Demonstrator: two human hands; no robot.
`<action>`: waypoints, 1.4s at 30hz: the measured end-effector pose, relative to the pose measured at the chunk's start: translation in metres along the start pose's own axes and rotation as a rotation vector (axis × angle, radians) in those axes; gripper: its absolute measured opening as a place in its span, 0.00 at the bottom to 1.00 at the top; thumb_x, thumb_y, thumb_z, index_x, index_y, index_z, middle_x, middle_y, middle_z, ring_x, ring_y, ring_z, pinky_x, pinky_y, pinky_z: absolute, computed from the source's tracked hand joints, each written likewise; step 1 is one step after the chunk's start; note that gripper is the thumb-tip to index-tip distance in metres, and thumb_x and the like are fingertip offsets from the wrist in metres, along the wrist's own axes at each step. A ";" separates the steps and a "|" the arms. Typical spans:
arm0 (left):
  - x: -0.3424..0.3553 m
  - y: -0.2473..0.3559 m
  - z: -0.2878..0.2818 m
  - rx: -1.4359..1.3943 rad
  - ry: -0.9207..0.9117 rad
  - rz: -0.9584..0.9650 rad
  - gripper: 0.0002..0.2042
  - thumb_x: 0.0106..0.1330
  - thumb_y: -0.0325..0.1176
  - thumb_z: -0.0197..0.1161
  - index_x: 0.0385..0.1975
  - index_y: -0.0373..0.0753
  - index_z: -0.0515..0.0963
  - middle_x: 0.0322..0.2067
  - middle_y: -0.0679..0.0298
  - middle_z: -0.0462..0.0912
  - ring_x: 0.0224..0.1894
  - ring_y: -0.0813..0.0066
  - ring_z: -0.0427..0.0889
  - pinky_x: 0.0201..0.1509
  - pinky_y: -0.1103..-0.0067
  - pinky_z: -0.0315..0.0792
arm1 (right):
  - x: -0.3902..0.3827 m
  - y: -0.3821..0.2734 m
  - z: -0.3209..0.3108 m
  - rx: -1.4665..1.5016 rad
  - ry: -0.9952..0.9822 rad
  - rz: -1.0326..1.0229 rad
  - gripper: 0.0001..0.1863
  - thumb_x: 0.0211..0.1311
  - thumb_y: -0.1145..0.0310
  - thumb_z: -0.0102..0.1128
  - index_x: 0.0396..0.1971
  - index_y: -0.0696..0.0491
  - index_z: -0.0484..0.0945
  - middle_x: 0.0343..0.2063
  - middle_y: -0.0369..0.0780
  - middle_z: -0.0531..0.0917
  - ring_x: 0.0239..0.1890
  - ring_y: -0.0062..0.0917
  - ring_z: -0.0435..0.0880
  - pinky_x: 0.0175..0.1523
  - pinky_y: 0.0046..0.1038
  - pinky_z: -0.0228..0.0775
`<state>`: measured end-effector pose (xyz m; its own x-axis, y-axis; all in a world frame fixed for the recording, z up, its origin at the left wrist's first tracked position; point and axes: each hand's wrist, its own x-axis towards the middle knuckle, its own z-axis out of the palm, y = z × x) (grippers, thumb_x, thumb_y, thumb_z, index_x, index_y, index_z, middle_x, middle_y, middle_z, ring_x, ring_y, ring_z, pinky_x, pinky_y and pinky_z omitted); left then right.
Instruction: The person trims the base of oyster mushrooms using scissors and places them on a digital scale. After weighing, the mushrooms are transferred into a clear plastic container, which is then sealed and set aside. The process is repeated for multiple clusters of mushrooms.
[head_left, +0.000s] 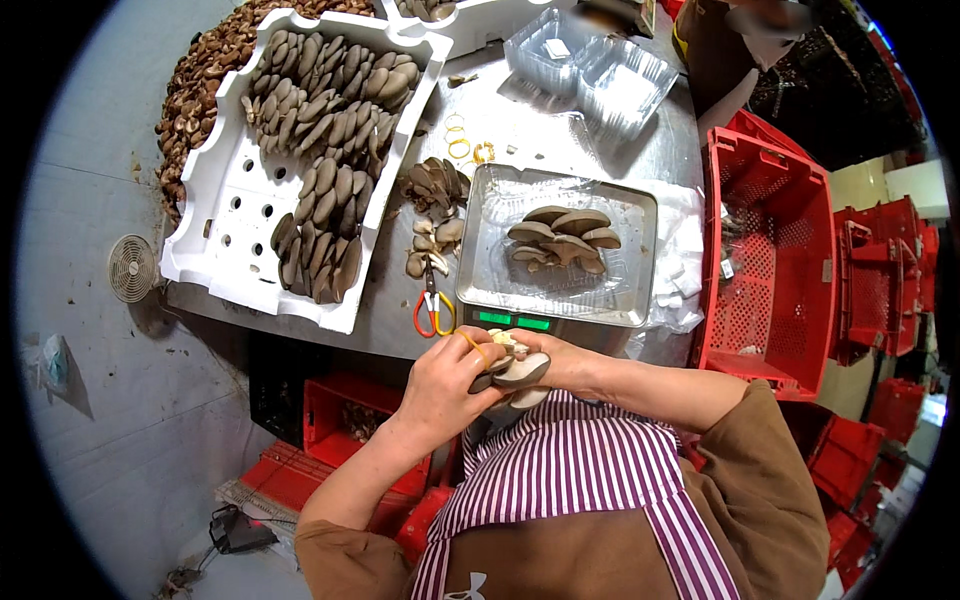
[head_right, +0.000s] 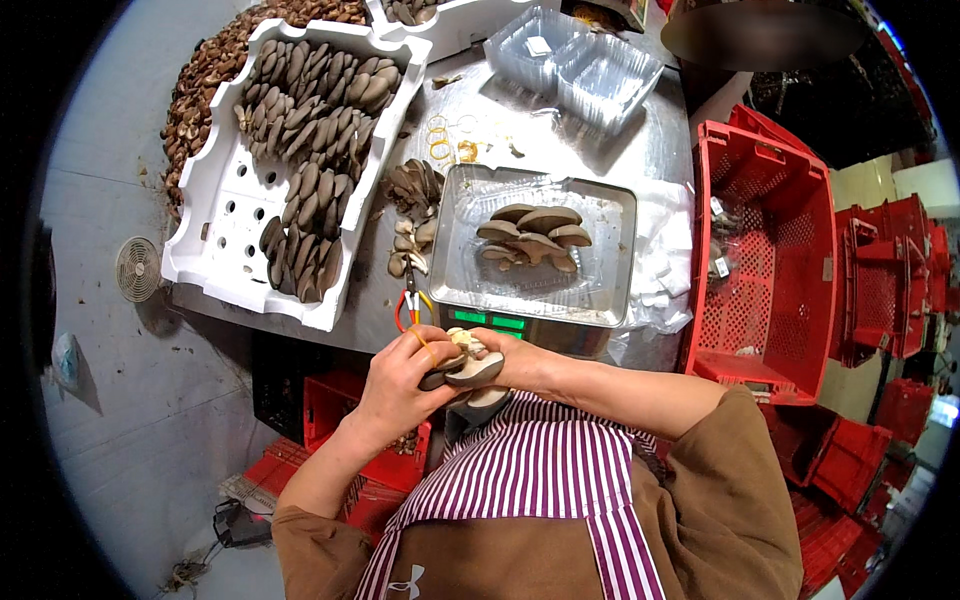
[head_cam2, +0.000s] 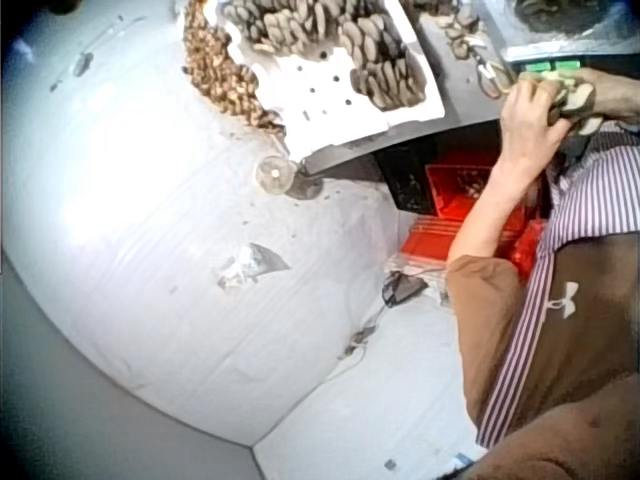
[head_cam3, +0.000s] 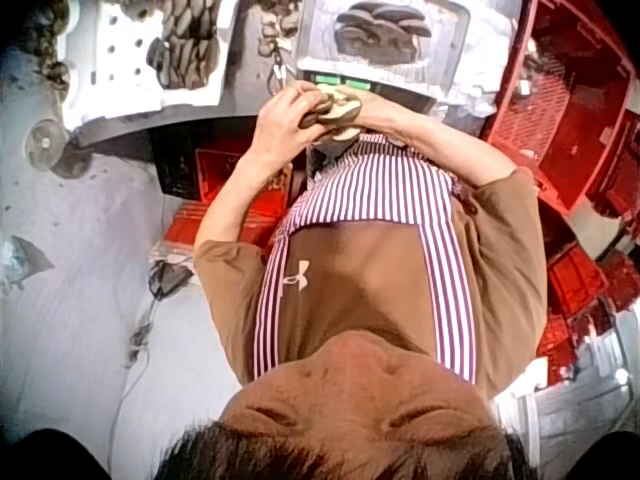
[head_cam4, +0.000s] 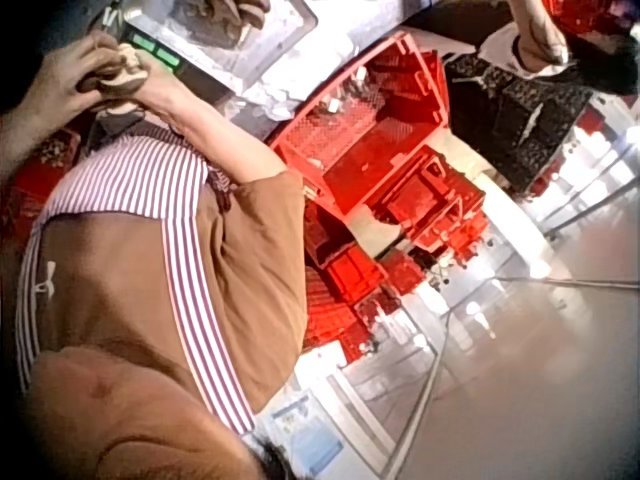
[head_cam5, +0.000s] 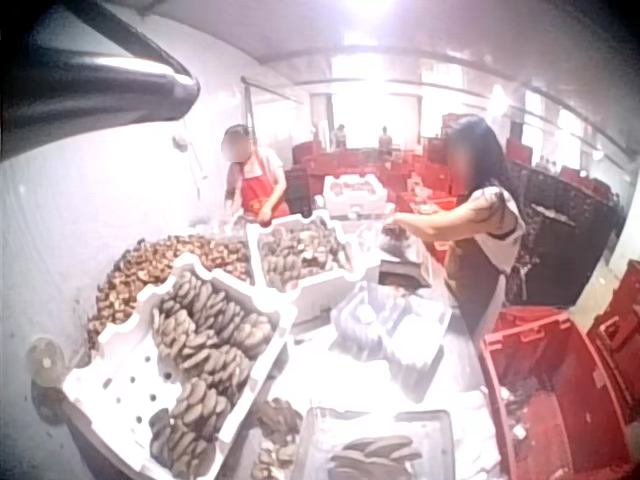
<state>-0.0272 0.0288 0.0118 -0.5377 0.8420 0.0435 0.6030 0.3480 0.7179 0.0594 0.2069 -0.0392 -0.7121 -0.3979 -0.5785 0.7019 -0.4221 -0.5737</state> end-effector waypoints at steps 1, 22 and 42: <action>0.000 -0.001 0.000 -0.009 0.001 -0.003 0.18 0.46 0.30 0.75 0.38 0.37 0.79 0.38 0.58 0.80 0.39 0.59 0.82 0.44 0.70 0.77 | 0.001 0.001 0.000 -0.018 0.007 0.000 0.31 0.58 0.70 0.70 0.61 0.51 0.66 0.50 0.36 0.77 0.52 0.19 0.77 0.59 0.25 0.71; 0.000 -0.108 0.020 -1.427 0.054 -0.779 0.28 0.62 0.31 0.68 0.60 0.33 0.65 0.49 0.58 0.79 0.49 0.69 0.82 0.52 0.74 0.79 | -0.018 0.000 -0.026 -0.072 -0.043 -0.007 0.42 0.56 0.78 0.65 0.70 0.53 0.56 0.53 0.41 0.78 0.56 0.26 0.76 0.59 0.26 0.69; -0.004 -0.207 0.068 -0.663 0.730 -0.766 0.24 0.63 0.31 0.69 0.56 0.30 0.69 0.44 0.61 0.77 0.40 0.77 0.80 0.39 0.80 0.80 | -0.057 0.017 -0.107 0.583 0.294 0.072 0.32 0.72 0.49 0.49 0.61 0.61 0.58 0.58 0.57 0.68 0.56 0.50 0.77 0.58 0.41 0.77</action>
<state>-0.1102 -0.0187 -0.1843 -0.9482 0.0158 -0.3173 -0.3083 0.1947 0.9311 0.1136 0.3103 -0.0778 -0.5719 -0.2372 -0.7853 0.5652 -0.8078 -0.1675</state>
